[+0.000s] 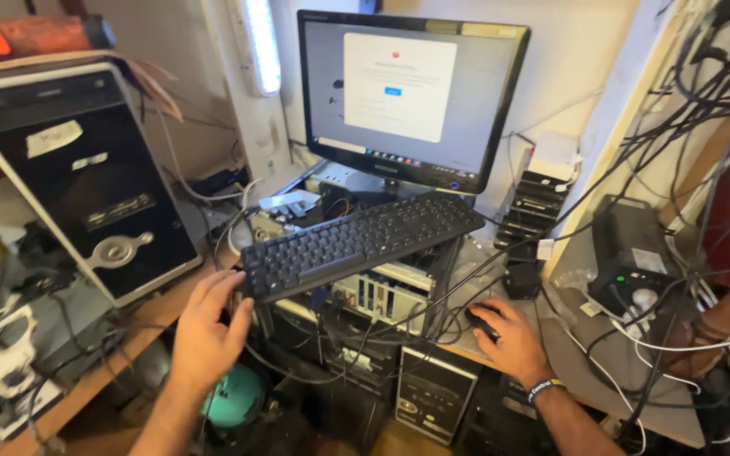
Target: Troubleshooting and repairing computer systems by interacting with software and hardware components
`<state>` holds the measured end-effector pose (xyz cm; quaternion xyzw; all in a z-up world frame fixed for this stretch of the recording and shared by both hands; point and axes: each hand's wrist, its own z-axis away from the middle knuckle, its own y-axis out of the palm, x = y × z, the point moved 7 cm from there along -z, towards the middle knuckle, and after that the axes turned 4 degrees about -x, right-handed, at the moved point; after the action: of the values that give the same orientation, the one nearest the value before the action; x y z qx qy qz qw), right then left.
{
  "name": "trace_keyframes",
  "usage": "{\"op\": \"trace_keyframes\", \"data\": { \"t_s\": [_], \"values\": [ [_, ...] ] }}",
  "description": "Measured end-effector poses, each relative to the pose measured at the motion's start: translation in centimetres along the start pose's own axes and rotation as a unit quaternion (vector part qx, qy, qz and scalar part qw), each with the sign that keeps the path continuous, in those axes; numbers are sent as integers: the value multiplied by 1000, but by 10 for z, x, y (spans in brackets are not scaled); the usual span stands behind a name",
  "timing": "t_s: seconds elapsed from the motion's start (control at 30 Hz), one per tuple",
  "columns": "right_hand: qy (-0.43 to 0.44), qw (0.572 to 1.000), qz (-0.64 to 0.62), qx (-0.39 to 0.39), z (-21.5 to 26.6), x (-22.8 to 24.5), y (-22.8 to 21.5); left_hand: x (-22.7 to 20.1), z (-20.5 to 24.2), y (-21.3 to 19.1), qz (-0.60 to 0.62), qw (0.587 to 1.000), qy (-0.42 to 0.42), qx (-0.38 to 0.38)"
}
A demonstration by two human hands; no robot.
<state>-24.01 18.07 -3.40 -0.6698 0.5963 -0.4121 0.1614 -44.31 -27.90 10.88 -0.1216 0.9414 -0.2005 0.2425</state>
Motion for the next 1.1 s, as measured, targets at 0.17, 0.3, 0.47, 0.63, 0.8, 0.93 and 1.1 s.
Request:
{"op": "trace_keyframes", "data": {
  "t_s": [0.17,0.3,0.47,0.63,0.8,0.93,1.1],
  "values": [
    [-55,996,11,-64,4,3,0,-53,49,-6,37,995,-3,-95],
    [-15,999,6,-43,5,4,0,-72,73,7,96,988,-74,-98],
    [-43,998,19,-50,5,5,0,-99,84,19,142,978,-114,-106],
    [-44,998,8,-39,6,7,-1,-92,108,28,144,967,-166,-128],
    [-47,999,12,-25,2,10,-1,-91,102,30,157,960,-180,-143],
    [-49,998,18,-34,7,12,-1,-85,93,27,144,971,-142,-126],
    [-47,998,11,-36,6,14,-2,-73,88,13,113,978,-107,-140]
  ]
}}
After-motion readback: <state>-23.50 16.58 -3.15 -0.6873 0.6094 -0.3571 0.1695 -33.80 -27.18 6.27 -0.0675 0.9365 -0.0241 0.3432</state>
